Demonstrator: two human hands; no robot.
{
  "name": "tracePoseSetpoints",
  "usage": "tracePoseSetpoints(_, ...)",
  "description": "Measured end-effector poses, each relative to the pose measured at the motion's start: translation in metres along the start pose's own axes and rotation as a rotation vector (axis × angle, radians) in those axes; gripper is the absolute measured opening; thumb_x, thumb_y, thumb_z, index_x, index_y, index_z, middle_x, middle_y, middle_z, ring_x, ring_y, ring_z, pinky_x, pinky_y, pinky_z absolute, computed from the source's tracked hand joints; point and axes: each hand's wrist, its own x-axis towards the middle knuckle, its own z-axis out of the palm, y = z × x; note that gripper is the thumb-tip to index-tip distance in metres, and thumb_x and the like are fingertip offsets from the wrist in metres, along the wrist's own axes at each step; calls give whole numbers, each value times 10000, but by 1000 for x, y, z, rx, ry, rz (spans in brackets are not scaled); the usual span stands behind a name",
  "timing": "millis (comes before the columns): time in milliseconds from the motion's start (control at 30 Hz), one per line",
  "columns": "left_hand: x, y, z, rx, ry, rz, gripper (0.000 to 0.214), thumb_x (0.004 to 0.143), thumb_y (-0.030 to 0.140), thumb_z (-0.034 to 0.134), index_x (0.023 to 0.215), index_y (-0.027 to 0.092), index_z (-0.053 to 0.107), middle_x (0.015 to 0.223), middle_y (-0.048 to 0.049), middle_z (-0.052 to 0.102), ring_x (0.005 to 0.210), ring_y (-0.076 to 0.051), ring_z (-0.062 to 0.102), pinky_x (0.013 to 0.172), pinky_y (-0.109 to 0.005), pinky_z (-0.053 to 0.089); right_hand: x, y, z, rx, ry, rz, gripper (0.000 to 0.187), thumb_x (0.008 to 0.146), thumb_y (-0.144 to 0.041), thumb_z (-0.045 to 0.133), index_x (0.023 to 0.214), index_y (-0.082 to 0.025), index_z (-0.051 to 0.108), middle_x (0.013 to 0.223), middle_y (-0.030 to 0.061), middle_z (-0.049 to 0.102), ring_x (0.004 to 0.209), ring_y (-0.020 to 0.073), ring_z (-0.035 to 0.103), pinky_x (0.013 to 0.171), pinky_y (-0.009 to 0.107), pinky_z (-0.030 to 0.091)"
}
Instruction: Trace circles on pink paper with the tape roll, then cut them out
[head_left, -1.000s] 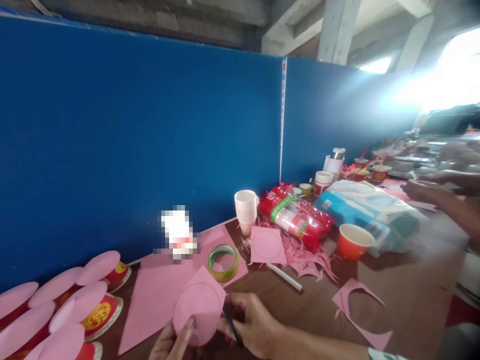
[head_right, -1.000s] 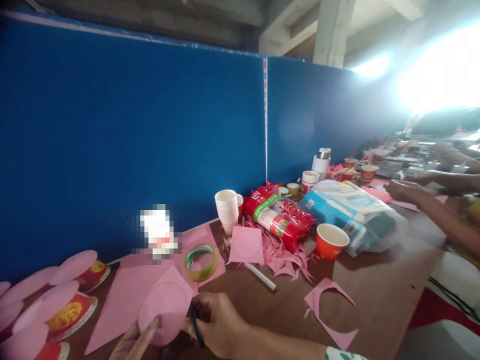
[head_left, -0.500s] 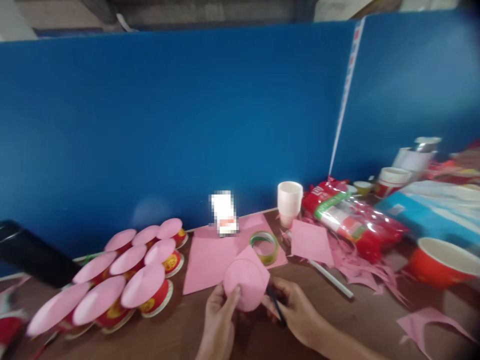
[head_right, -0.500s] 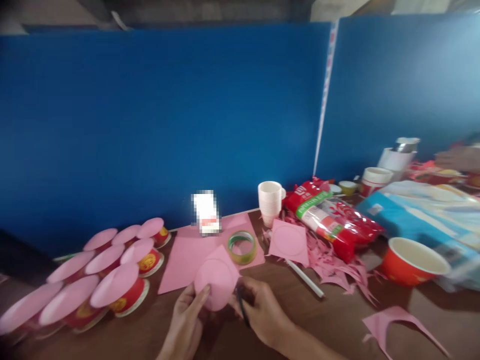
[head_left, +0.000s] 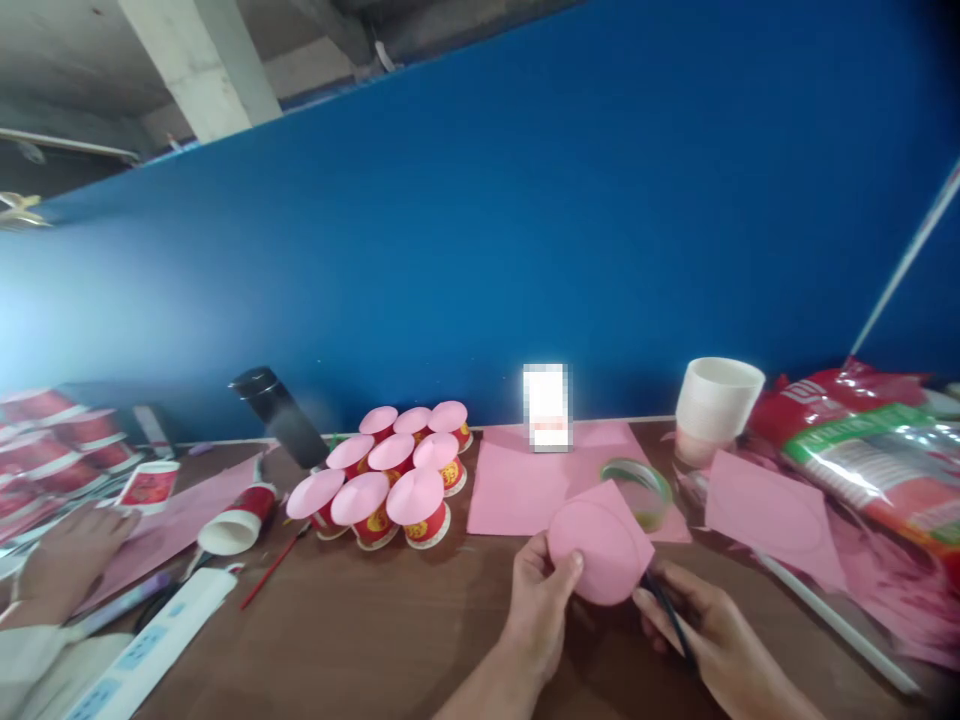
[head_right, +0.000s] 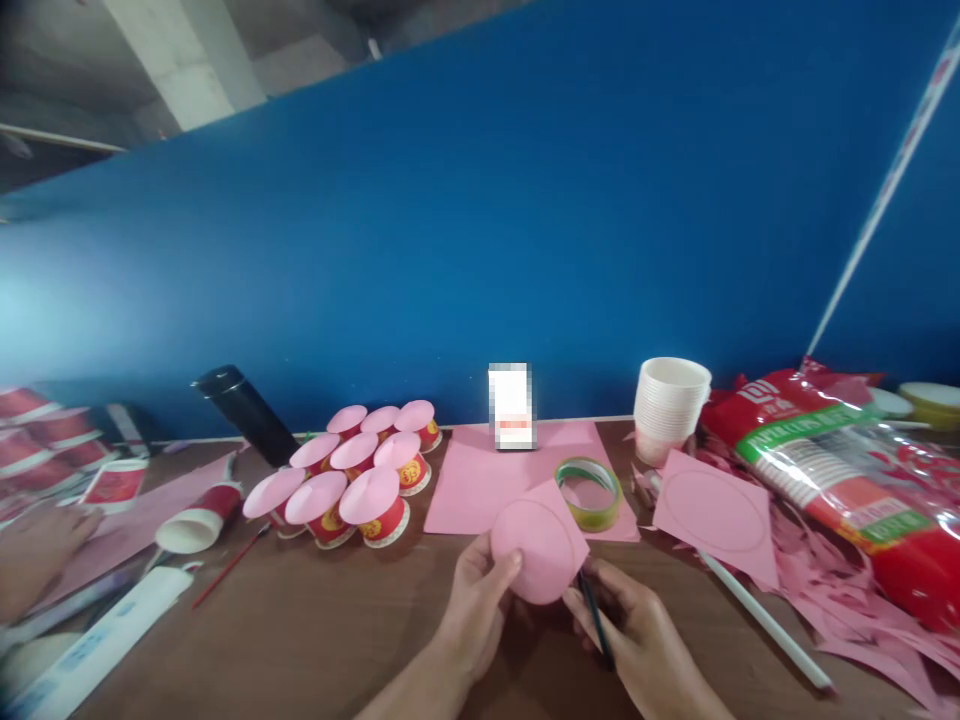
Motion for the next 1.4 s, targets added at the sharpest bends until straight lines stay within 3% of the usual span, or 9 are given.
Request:
tracePoseSetpoints(200,0,0,0,17,9,15,259,664,266,711,842,100,623,706,-44,617,619,-108,512,599,-230,404,-1,-4,0,11,58,68,366,626,-520,655,717,-169,606,508,-19,507,466,119,452,432,213,377)
tracePoseSetpoints(400,-1,-2,0,18,6,46,314,650,267,724,883,80,625,760,-73,635,685,-137,540,661,-267,430,-1,-5,-1,16,82,108,435,607,-573,643,763,-169,602,551,0,541,491,137,490,453,227,413)
tracePoseSetpoints(600,0,-1,0,28,33,33,330,605,306,750,829,94,633,720,-55,633,622,-118,528,611,-246,426,-1,-5,-1,13,85,105,435,589,-602,642,649,-177,573,532,8,530,487,137,476,447,232,402)
tracePoseSetpoints(867,0,0,0,71,48,22,380,584,350,756,835,93,634,728,-67,633,669,-153,558,637,-276,456,-4,-18,0,26,108,70,469,585,-640,624,523,-179,565,490,9,505,440,115,418,397,224,349)
tracePoseSetpoints(1400,-1,0,1,44,-41,84,254,648,286,723,827,121,650,789,-60,658,764,-174,597,722,-294,460,-4,-7,-2,76,74,30,450,680,-604,583,609,-161,542,530,0,522,451,98,436,379,187,313)
